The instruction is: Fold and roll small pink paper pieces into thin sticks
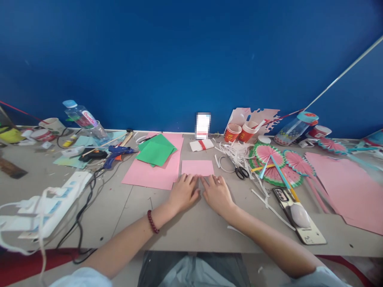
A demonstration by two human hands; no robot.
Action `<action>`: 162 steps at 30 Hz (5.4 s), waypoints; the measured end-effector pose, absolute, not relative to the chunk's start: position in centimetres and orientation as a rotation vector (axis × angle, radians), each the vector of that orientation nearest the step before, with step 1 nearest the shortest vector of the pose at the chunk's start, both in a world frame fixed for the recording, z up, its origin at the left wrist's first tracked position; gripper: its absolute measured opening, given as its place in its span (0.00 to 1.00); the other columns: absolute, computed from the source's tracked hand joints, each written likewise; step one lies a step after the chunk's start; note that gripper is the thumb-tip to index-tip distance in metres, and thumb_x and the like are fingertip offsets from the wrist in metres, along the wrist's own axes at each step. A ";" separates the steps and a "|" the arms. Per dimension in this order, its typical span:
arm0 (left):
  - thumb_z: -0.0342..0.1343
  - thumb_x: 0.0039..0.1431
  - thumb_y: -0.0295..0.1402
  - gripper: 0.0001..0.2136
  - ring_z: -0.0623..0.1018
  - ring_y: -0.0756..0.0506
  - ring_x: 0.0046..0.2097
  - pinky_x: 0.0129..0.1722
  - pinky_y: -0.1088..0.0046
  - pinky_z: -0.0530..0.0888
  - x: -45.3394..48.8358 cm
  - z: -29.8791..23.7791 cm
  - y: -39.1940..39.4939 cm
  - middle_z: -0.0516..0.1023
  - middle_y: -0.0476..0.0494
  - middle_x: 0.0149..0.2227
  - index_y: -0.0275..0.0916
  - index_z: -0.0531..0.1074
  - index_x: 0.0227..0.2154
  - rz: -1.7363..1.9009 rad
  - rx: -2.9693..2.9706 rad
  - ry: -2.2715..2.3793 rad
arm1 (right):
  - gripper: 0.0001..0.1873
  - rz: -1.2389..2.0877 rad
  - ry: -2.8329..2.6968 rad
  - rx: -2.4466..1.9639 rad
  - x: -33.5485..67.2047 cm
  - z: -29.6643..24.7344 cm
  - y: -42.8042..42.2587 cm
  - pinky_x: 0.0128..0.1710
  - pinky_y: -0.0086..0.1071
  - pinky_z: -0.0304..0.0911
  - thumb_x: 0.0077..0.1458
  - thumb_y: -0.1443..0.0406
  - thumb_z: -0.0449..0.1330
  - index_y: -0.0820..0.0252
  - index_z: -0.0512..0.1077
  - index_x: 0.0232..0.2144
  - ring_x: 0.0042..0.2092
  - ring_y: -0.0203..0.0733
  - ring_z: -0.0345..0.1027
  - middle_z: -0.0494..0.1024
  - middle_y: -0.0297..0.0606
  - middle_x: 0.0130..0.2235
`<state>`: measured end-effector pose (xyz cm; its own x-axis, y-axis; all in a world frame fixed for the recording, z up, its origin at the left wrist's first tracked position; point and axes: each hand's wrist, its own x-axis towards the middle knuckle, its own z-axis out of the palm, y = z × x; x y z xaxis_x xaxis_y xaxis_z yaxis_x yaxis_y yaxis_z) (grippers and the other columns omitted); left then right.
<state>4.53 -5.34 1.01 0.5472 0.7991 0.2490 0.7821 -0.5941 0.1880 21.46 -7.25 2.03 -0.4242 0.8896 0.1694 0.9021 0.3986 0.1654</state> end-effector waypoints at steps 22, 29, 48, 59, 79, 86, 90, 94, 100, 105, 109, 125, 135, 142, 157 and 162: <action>0.45 0.65 0.30 0.11 0.72 0.46 0.39 0.38 0.66 0.65 1.9 0.5 -0.9 0.75 0.45 0.33 0.40 0.73 0.33 0.679 2.842 1.284 | 0.10 0.269 -2.109 -1.396 25.2 -0.4 -2.9 0.46 0.36 0.59 0.56 0.71 0.55 0.61 0.73 0.39 0.44 0.43 0.66 0.74 0.41 0.40; 0.46 0.63 0.28 0.09 0.72 0.46 0.38 0.40 0.67 0.67 2.0 1.3 -1.2 0.75 0.45 0.34 0.40 0.72 0.32 0.826 2.705 1.334 | 0.10 0.239 -2.046 -1.328 25.1 0.0 -2.9 0.44 0.36 0.62 0.60 0.68 0.52 0.60 0.73 0.37 0.42 0.43 0.68 0.76 0.41 0.38; 0.55 0.61 0.33 0.06 0.75 0.49 0.33 0.33 0.73 0.73 1.8 0.7 -1.2 0.76 0.46 0.30 0.40 0.77 0.34 1.433 2.159 1.039 | 0.12 0.283 -1.907 -1.357 25.4 1.0 -3.1 0.40 0.34 0.61 0.60 0.68 0.51 0.59 0.73 0.31 0.37 0.43 0.66 0.75 0.39 0.32; 0.56 0.59 0.31 0.05 0.79 0.47 0.38 0.40 0.70 0.77 1.7 1.2 -0.8 0.81 0.44 0.35 0.40 0.77 0.35 1.501 2.044 1.054 | 0.10 0.309 -1.817 -1.298 26.2 0.0 -2.4 0.37 0.35 0.62 0.59 0.68 0.53 0.58 0.73 0.30 0.36 0.44 0.67 0.73 0.39 0.31; 0.52 0.61 0.37 0.08 0.73 0.49 0.31 0.34 0.72 0.71 2.7 1.8 -2.7 0.74 0.47 0.28 0.40 0.74 0.36 1.224 2.332 1.170 | 0.07 0.294 -1.731 -1.186 24.1 1.2 -4.1 0.31 0.30 0.64 0.58 0.68 0.53 0.58 0.71 0.33 0.28 0.37 0.64 0.71 0.36 0.30; 0.50 0.61 0.41 0.13 0.70 0.50 0.28 0.28 0.75 0.66 3.8 1.7 -3.3 0.72 0.49 0.26 0.39 0.71 0.27 1.027 2.069 1.327 | 0.10 0.331 -2.126 -1.038 22.8 0.7 -5.2 0.35 0.30 0.68 0.59 0.67 0.55 0.55 0.71 0.43 0.35 0.37 0.71 0.75 0.39 0.40; 0.48 0.62 0.36 0.13 0.69 0.50 0.27 0.27 0.75 0.65 3.5 1.5 -3.1 0.69 0.51 0.23 0.39 0.67 0.23 1.089 2.084 1.364 | 0.14 0.256 -2.276 -0.980 22.6 0.9 -5.4 0.40 0.32 0.70 0.59 0.65 0.55 0.54 0.69 0.48 0.41 0.40 0.72 0.75 0.40 0.45; 0.46 0.63 0.30 0.09 0.72 0.48 0.35 0.35 0.72 0.69 3.0 1.8 -2.9 0.73 0.44 0.32 0.38 0.71 0.32 1.405 2.271 1.271 | 0.12 0.024 -2.177 -0.957 23.0 1.3 -5.3 0.41 0.33 0.70 0.60 0.68 0.53 0.56 0.71 0.45 0.42 0.40 0.72 0.76 0.41 0.41; 0.50 0.61 0.27 0.14 0.72 0.46 0.35 0.39 0.67 0.66 2.0 2.0 -2.3 0.74 0.44 0.32 0.44 0.72 0.49 1.512 2.813 1.339 | 0.06 -0.249 -2.016 -1.069 24.3 0.5 -5.3 0.39 0.37 0.70 0.58 0.66 0.56 0.53 0.73 0.37 0.39 0.42 0.72 0.76 0.42 0.38; 0.48 0.62 0.27 0.17 0.72 0.46 0.35 0.40 0.66 0.65 1.9 1.4 -1.8 0.74 0.44 0.31 0.47 0.70 0.51 1.383 2.963 1.371 | 0.12 -0.239 -2.170 -1.149 24.9 0.3 -5.4 0.41 0.38 0.69 0.58 0.67 0.55 0.48 0.73 0.43 0.42 0.44 0.71 0.76 0.43 0.43; 0.49 0.62 0.26 0.16 0.73 0.47 0.35 0.41 0.67 0.65 2.2 1.0 -1.7 0.73 0.45 0.31 0.48 0.69 0.51 1.331 2.906 1.276 | 0.18 -0.287 -2.177 -1.196 24.9 1.2 -5.1 0.43 0.37 0.66 0.60 0.69 0.52 0.47 0.71 0.49 0.41 0.42 0.70 0.75 0.42 0.47; 0.50 0.62 0.28 0.11 0.73 0.44 0.41 0.40 0.65 0.69 1.7 0.7 -1.4 0.75 0.42 0.38 0.41 0.72 0.46 1.071 2.828 1.252 | 0.13 -0.041 -2.085 -1.217 26.3 0.8 -2.9 0.38 0.36 0.65 0.62 0.67 0.50 0.56 0.75 0.36 0.38 0.45 0.68 0.75 0.42 0.34; 0.54 0.61 0.34 0.08 0.73 0.45 0.39 0.39 0.66 0.70 1.2 0.5 -1.1 0.76 0.44 0.37 0.41 0.74 0.41 1.039 2.685 1.208 | 0.10 0.008 -2.128 -1.277 26.6 0.5 -2.6 0.37 0.34 0.64 0.61 0.66 0.53 0.56 0.73 0.32 0.37 0.44 0.69 0.75 0.40 0.33; 0.58 0.58 0.33 0.11 0.73 0.44 0.42 0.42 0.65 0.72 0.9 0.4 -0.9 0.75 0.43 0.40 0.42 0.74 0.44 1.027 2.613 1.171 | 0.08 0.123 -2.062 -1.309 26.9 0.7 -2.4 0.35 0.33 0.64 0.60 0.67 0.53 0.56 0.72 0.31 0.35 0.43 0.69 0.74 0.39 0.32; 0.54 0.61 0.32 0.06 0.75 0.46 0.36 0.37 0.68 0.70 0.5 0.0 -0.4 0.76 0.47 0.32 0.41 0.76 0.30 1.091 2.543 1.306 | 0.04 0.283 -2.119 -1.159 26.9 -0.1 -2.0 0.39 0.35 0.68 0.56 0.69 0.59 0.58 0.73 0.35 0.38 0.43 0.72 0.76 0.41 0.36; 0.55 0.60 0.31 0.06 0.74 0.47 0.35 0.37 0.69 0.69 0.7 0.1 -0.6 0.75 0.46 0.32 0.41 0.76 0.30 1.070 2.567 1.337 | 0.08 0.266 -2.139 -1.228 26.7 0.0 -2.1 0.39 0.36 0.67 0.57 0.71 0.55 0.58 0.73 0.33 0.38 0.43 0.72 0.76 0.40 0.35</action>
